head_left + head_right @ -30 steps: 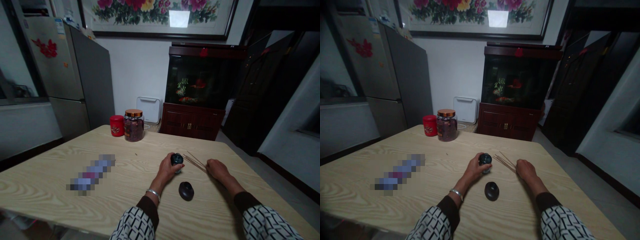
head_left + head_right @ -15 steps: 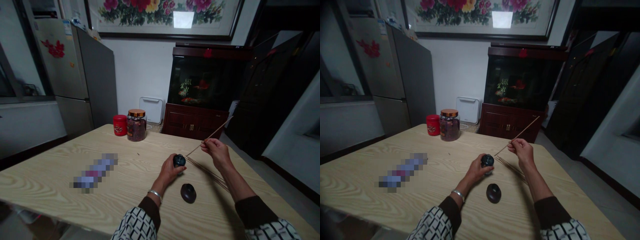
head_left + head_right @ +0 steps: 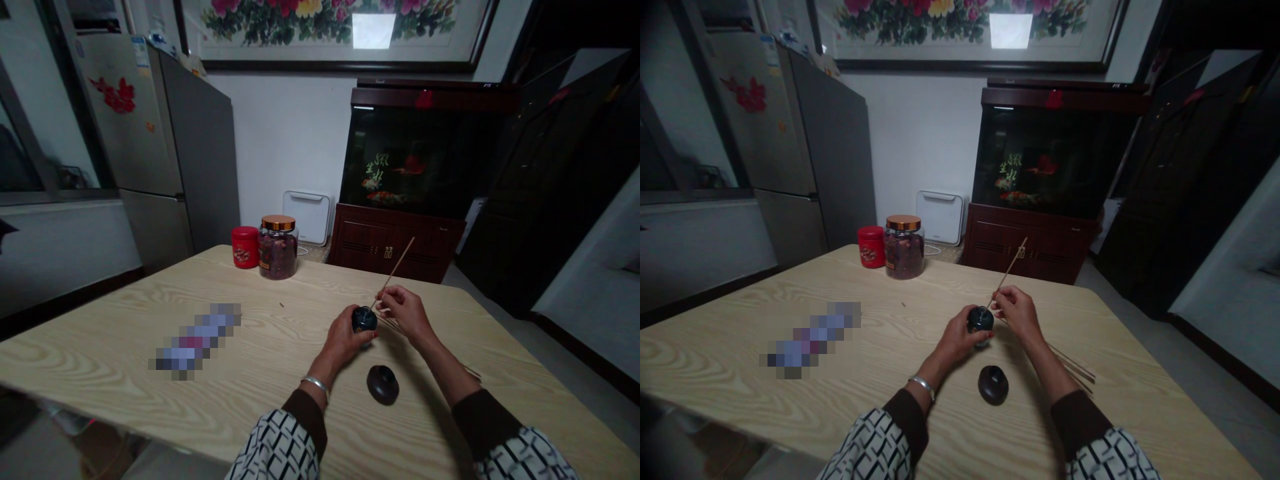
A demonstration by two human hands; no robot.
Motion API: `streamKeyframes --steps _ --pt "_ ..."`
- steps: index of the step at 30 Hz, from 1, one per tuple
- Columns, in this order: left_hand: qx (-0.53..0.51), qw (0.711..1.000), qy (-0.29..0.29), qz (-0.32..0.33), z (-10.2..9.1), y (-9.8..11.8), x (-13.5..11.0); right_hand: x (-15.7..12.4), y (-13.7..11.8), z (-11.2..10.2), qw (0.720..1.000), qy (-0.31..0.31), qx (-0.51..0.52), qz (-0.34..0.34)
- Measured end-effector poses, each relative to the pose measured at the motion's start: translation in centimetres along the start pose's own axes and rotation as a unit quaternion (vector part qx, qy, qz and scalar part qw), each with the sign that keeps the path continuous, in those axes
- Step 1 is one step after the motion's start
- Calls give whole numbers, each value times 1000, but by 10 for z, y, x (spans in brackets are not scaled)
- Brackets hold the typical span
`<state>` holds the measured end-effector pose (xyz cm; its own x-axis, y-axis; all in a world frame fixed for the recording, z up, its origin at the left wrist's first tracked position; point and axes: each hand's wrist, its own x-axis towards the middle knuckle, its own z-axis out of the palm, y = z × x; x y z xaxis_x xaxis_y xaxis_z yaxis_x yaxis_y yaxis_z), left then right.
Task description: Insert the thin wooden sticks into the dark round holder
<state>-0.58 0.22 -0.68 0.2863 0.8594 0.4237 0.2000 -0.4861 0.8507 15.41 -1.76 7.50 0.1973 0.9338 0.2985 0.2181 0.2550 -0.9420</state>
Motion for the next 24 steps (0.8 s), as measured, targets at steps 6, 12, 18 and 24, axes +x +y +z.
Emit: streamKeyframes --steps 6,12,18,24 --pt "-13 1000 1 6 0 1 -2 -7 34 -54 955 -28 -294 20" --pt "-22 1000 -3 3 1 0 -2 -29 67 -94 797 -45 -600 57" --pt "-27 1000 -8 -8 3 2 0 -28 66 -89 778 -65 -620 82" --pt "-21 1000 -11 -11 1 -1 -1 -20 48 -98 815 -26 -579 19"
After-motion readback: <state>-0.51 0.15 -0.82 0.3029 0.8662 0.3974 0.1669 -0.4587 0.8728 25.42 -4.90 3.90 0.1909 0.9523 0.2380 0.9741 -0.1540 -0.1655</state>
